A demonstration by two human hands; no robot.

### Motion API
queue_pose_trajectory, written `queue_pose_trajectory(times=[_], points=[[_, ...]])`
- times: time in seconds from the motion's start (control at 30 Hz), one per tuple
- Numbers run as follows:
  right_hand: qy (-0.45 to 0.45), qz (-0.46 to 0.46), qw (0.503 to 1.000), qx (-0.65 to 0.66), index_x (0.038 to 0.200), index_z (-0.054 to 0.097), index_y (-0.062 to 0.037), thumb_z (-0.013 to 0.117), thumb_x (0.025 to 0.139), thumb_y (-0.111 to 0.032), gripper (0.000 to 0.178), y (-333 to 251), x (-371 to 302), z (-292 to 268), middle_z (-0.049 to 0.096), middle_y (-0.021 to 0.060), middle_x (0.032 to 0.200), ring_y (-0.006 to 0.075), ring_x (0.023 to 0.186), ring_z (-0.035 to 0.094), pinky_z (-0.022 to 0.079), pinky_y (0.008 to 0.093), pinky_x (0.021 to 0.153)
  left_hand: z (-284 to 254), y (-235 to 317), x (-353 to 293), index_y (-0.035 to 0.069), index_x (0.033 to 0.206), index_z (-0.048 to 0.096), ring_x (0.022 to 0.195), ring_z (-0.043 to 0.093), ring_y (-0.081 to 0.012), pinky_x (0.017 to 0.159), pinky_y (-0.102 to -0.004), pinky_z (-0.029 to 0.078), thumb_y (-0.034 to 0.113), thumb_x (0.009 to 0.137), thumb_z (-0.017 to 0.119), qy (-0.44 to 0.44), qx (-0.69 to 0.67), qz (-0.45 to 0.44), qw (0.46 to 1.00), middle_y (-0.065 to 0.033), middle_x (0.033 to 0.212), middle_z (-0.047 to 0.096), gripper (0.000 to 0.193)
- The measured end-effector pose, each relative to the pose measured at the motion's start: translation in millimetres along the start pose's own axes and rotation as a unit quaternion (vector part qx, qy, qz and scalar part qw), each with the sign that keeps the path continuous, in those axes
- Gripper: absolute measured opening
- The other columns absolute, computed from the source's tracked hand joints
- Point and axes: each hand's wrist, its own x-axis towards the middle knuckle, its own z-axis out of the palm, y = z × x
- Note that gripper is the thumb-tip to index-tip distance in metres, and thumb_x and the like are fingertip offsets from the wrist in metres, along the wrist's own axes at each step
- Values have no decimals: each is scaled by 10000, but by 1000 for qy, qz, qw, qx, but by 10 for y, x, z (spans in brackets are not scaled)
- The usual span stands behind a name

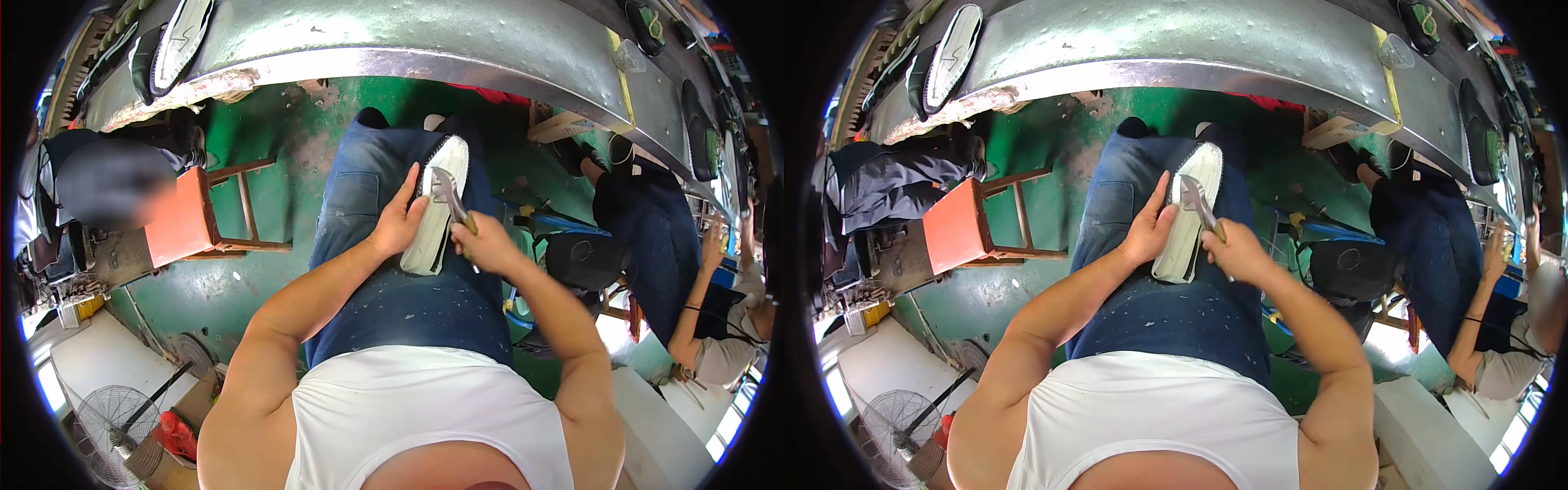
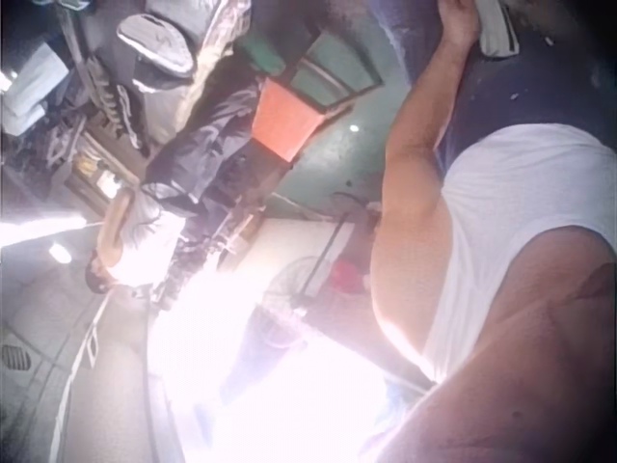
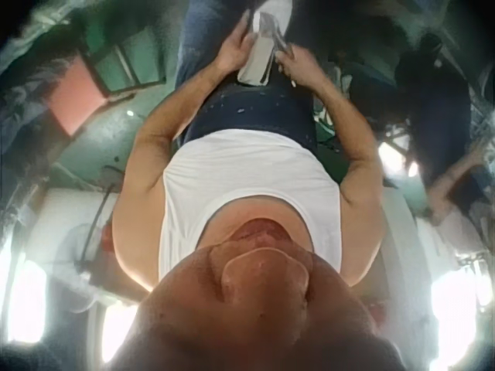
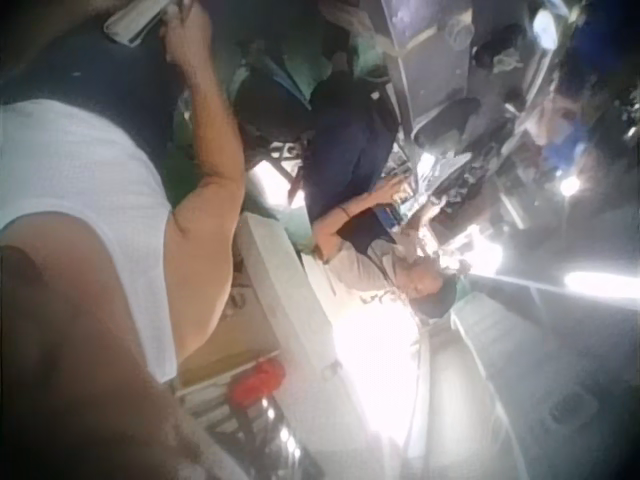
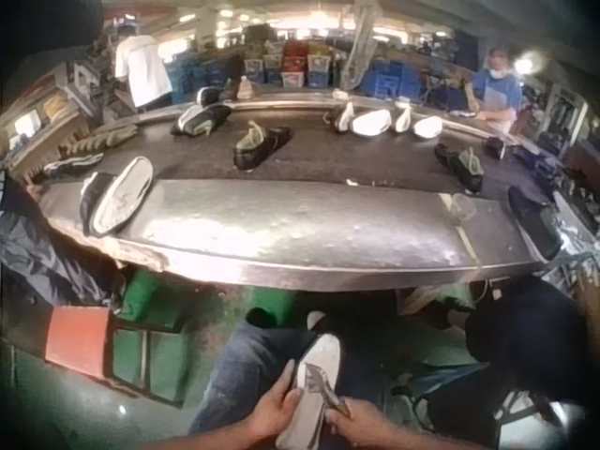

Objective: The person is hammering the shoe upper onto the last to ensure it is properly shaped and secured to the sole.

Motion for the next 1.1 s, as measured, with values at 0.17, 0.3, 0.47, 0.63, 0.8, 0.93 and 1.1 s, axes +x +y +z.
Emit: queue_pose_trajectory(times=[0.17,0.3,0.47,0.63,0.8,0.93,1.1], points=[[-35,59,990,125,950,594,-35,565,1003,-268,241,47,-134,-10,640,49,738,137,621,600,438,249,496,-55,139,85,120,1552,304,1353,450,-370,1140,-365,355,122,1016,460,-68,140,149,976,-244,1470,435,559],[-80,113,964,226,1032,572,-7,548,1019,-287,281,-151,-333,-371,644,83,813,159,705,659,528,277,488,-74,381,59,115,1475,436,1208,558,-428,1038,-426,466,107,997,462,-88,230,67,967,-263,1394,513,479],[45,6,997,-59,953,561,0,462,1045,-378,401,-376,-62,-414,637,95,738,162,638,636,481,302,474,-31,487,50,155,1472,437,1136,578,-466,966,-472,498,148,996,468,-107,288,88,948,-294,1345,530,476],[36,-64,986,-148,898,529,36,446,1048,-389,459,-528,70,-464,642,165,717,274,640,653,513,409,652,-20,329,-64,105,1544,267,1187,557,-477,1005,-472,470,206,1008,473,-79,301,82,947,-325,1377,496,583],[68,-116,948,-288,895,546,42,449,1049,-386,465,-432,103,-413,636,176,705,301,659,652,510,422,659,2,299,-60,-92,1497,194,1217,548,-466,1025,-466,442,334,1006,507,-52,226,-42,972,-343,1355,512,722],[24,-73,965,-250,944,550,47,461,1040,-339,407,-420,60,-359,643,281,879,456,869,631,486,493,771,42,206,-62,-75,1492,235,1208,556,-461,1030,-465,442,334,1000,529,-36,201,-17,979,-337,1343,524,704],[65,-216,937,-269,961,546,50,472,1028,-339,402,-382,-129,-221,642,300,929,464,912,625,481,529,806,95,102,-79,-64,1482,282,1266,509,-451,1079,-452,402,307,977,584,7,172,44,984,-339,1360,500,696]])
